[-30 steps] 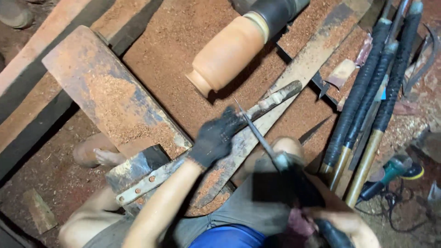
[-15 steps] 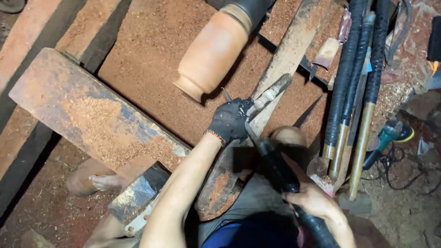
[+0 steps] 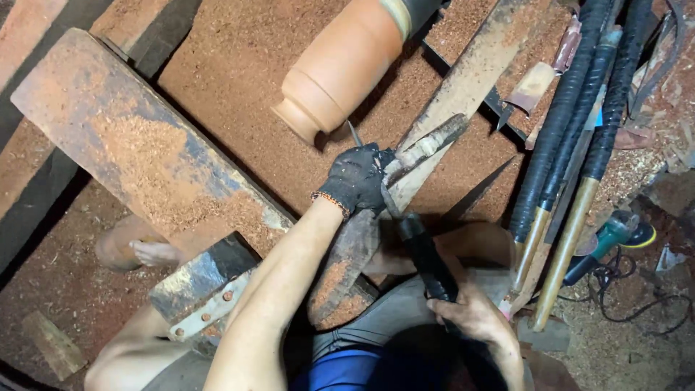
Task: Shaping and smoothing a wooden vase on a lathe using hand-held tools.
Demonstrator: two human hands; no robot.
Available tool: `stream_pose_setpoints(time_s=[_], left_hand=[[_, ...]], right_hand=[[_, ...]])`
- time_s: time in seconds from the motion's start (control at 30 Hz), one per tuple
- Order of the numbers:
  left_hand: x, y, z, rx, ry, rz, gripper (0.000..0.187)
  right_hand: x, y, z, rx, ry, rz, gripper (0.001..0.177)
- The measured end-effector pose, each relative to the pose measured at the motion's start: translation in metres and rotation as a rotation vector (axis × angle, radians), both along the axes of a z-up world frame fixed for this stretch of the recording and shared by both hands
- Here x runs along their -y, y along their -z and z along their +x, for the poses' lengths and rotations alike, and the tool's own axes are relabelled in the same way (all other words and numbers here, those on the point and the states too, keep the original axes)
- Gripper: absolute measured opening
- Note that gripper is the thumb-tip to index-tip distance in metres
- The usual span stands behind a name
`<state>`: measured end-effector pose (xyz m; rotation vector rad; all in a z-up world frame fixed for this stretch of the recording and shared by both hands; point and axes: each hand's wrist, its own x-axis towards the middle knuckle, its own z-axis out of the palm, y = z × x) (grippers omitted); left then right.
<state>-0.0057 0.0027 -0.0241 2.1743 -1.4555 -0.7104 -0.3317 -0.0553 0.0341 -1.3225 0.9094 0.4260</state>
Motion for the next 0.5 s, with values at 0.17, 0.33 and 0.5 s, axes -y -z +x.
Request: stream_pose_setpoints(time_s=[0.17, 0.33, 0.5], left_hand=[[0.003, -0.034, 0.006, -0.026, 0.016, 0.146, 0.080], [0.002, -0.029, 0.005, -0.046, 0.024, 0.225, 0.086], [0.003, -0.024, 0.005, -0.043, 0.013, 0.235, 0.085]], right_hand=[[0.010, -0.023, 0.016, 0.004, -0.052, -0.058, 0.104], [0.022, -0.023, 0.015, 0.020, -0.115, -0.031, 0.071], [0.037, 0.013, -0.015, 0.043, -0.148, 0.017, 0.054]])
